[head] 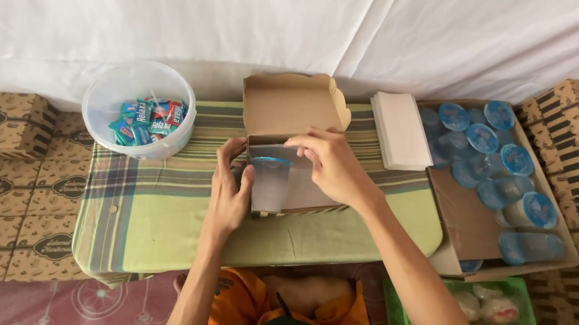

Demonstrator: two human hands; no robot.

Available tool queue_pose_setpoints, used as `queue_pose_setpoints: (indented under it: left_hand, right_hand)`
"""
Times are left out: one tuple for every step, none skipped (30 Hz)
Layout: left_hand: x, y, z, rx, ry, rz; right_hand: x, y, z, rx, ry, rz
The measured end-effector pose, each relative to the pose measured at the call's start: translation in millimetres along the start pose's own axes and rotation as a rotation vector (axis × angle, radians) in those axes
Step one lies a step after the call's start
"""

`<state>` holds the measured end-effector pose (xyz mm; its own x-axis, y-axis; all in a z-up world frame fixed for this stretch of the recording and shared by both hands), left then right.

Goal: Assembling a cardboard box and filling it with various snack items and a cup of water.

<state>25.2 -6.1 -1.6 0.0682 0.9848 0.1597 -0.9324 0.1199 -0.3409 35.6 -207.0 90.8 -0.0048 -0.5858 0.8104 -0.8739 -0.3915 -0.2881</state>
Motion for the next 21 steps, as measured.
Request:
queue_pose_setpoints:
  left_hand:
    - [0.2, 0.2, 1.0, 0.002, 0.0, 0.002]
    - [0.4, 0.4, 2.3, -0.008, -0.005, -0.004]
    - [0.6, 0.3, 3.8, -0.019, -0.01, -0.008]
    - [1.0, 0.6, 4.0, -0.018, -0.01, -0.004]
    - [1.2, 0.5, 4.1, -0.014, -0.014, -0.005]
    - [1.4, 0.3, 4.2, -0.011, -0.018, -0.005]
    - [1.6, 0.3, 4.3, -0.011, -0.019, -0.004]
    - [1.8, 0.2, 4.2, -0.005, 0.002, -0.001]
    - [2.0, -0.6, 4.1, 0.0, 0.024, 0.001]
    - [2.2, -2.0, 3.3, -0.002, 0.024, 0.002]
    - [2.3, -2.9, 2.6, -0.007, 0.033, 0.004]
    - [2.3, -3.7, 1.8, -0.012, 0.043, 0.007]
    - [2.3, -3.2, 2.1, -0.01, 0.042, 0.009]
    - [2.3, -2.8, 2.4, -0.012, 0.043, 0.009]
    - [2.2, -3.9, 2.8, -0.017, 0.043, 0.009]
    - [2.3, -4.6, 2.3, -0.017, 0.042, 0.009]
    - [2.4, -3.8, 1.6, -0.018, 0.043, 0.009]
    - [2.5, -2.9, 0.7, -0.018, 0.044, 0.009]
    - [2.8, -2.9, 1.9, -0.015, 0.044, 0.01]
    - [2.8, -3.0, 3.1, -0.015, 0.044, 0.007]
    - [2.6, -3.9, 4.5, -0.016, 0.044, 0.003]
  right_hand:
    - [-1.5, -0.7, -1.2, 0.001, -0.001, -0.002]
    - [-3.2, -1.4, -2.4, -0.007, -0.01, -0.011]
    - [-4.5, -2.6, -3.6, -0.013, -0.018, -0.021]
    - [-4.0, -4.2, -5.3, -0.011, -0.019, -0.023]
    - [-4.1, -5.8, -6.2, -0.04, 0.032, -0.071]
    - [-4.1, -7.2, -7.1, -0.069, 0.083, -0.118]
    - [-8.1, -8.7, -3.1, -0.068, 0.083, -0.118]
    - [-12.8, -10.1, 1.3, -0.088, 0.146, -0.159]
    - [-17.1, -12.0, 6.0, -0.107, 0.211, -0.198]
    - [-16.9, -14.0, 3.2, -0.106, 0.212, -0.197]
    - [-17.5, -15.1, 0.9, -0.124, 0.229, -0.237]
    - [-18.3, -16.3, -1.3, -0.141, 0.247, -0.277]
    - [-20.6, -16.7, -1.7, -0.14, 0.246, -0.28]
    - [-23.3, -17.3, -2.1, -0.126, 0.306, -0.298]
    - [-25.4, -18.5, -2.1, -0.113, 0.367, -0.313]
    - [-25.8, -18.2, -4.4, -0.112, 0.366, -0.312]
    - [-26.9, -17.3, -7.2, -0.1, 0.358, -0.308]
    - [-28.1, -16.3, -10.0, -0.088, 0.35, -0.304]
    - [-28.8, -16.2, -9.9, -0.089, 0.348, -0.306]
    - [-29.2, -16.3, -10.3, -0.059, 0.371, -0.295]
    - [-29.0, -16.7, -10.5, -0.03, 0.394, -0.281]
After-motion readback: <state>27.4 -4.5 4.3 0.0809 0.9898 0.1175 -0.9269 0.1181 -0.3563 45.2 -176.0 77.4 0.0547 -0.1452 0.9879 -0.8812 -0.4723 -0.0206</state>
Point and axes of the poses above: each hand's wrist, its own y-axis away from the middle knuckle, its own x-axis out of the back of the hand, z = x × y, the point moved 2 cm from there along -y, towards the middle knuckle, and after that the axes turned 5 degrees about y, right-handed, at the moved point
